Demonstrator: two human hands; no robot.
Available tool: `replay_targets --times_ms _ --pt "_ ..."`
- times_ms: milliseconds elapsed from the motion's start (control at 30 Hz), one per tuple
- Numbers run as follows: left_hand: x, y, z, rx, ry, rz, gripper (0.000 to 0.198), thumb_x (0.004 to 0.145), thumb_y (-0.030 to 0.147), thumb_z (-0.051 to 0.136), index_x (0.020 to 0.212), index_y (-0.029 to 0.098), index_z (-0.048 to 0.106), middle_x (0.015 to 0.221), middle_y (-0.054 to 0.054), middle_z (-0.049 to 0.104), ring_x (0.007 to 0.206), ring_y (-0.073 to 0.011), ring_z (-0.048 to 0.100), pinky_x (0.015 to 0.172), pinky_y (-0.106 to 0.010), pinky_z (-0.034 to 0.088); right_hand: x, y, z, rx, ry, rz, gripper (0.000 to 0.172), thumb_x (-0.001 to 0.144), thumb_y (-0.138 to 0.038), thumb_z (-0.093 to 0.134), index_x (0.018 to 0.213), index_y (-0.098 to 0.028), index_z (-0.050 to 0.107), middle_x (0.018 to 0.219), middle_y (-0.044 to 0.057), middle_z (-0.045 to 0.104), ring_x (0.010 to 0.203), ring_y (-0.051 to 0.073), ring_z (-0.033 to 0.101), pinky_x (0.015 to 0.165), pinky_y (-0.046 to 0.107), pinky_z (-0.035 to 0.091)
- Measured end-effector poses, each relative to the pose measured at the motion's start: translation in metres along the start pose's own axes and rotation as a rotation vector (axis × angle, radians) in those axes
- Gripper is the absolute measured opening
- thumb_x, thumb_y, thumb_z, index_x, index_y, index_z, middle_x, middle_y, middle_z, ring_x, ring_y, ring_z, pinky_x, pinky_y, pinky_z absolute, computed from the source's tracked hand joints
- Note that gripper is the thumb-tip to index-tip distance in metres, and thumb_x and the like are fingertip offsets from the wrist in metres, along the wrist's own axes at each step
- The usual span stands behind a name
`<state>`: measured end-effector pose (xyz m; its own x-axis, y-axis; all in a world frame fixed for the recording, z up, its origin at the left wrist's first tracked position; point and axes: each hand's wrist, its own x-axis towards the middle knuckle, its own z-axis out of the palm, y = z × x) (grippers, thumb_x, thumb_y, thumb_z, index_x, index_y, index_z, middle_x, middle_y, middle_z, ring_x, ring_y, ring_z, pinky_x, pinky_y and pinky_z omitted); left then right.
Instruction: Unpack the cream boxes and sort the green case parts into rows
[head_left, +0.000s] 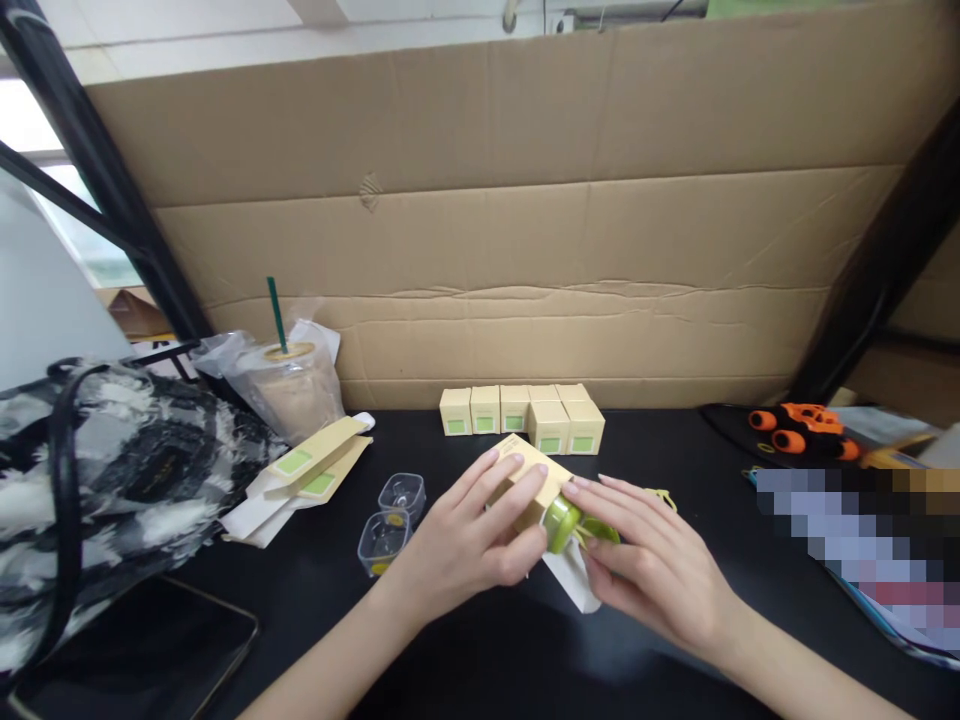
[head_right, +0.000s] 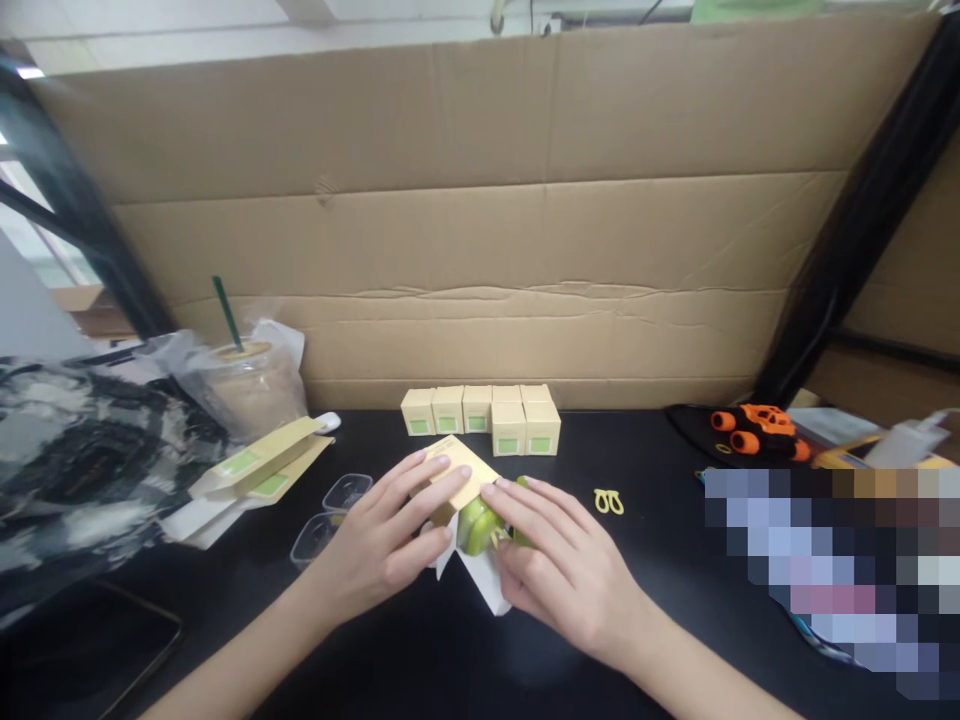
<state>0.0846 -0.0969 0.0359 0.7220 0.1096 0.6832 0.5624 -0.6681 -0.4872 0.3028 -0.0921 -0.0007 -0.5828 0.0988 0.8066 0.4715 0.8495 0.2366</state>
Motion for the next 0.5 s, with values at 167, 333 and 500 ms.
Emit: replay_targets --times_ms 167,333,500 --pt "-0.001 0.002 0.004 -0.1 -0.024 -0.054 0.019 0.083 0.003 0.043 0.081 0.019 0.051 0.108 -0.01 0.066 0.108 -0.0224 0.058 0.093 -0.04 0.05 0.004 0.003 -0.005 0.014 0.002 0.017 0.008 0.085 -0.01 0.058 0.087 -0.018 0.056 0.11 0.014 0.069 0.104 0.02 0.064 0.087 0.041 0.053" --pt "-0.006 -0.009 0.007 -0.233 0.003 -0.222 0.023 0.08 0.007 0.047 0.098 0.021 0.044 0.111 -0.013 0.063 0.103 -0.0231 0.059 0.084 -0.041 0.053 0.007 0.005 -0.016 0.264 0.19 0.342 0.015 0.083 -0.011 0.058 0.088 -0.024 0.051 0.104 0.009 0.069 0.095 0.023 0.067 0.077 0.04 0.056" --pt "-0.026 -0.027 0.024 -0.222 0.115 -0.488 0.054 0.078 0.02 0.063 0.123 0.019 0.033 0.114 -0.014 0.058 0.1 -0.0252 0.061 0.081 -0.042 0.052 0.009 0.002 -0.027 0.425 0.202 0.508 0.016 0.083 -0.012 0.055 0.089 -0.025 0.048 0.097 0.008 0.068 0.089 0.023 0.067 0.07 0.035 0.056"
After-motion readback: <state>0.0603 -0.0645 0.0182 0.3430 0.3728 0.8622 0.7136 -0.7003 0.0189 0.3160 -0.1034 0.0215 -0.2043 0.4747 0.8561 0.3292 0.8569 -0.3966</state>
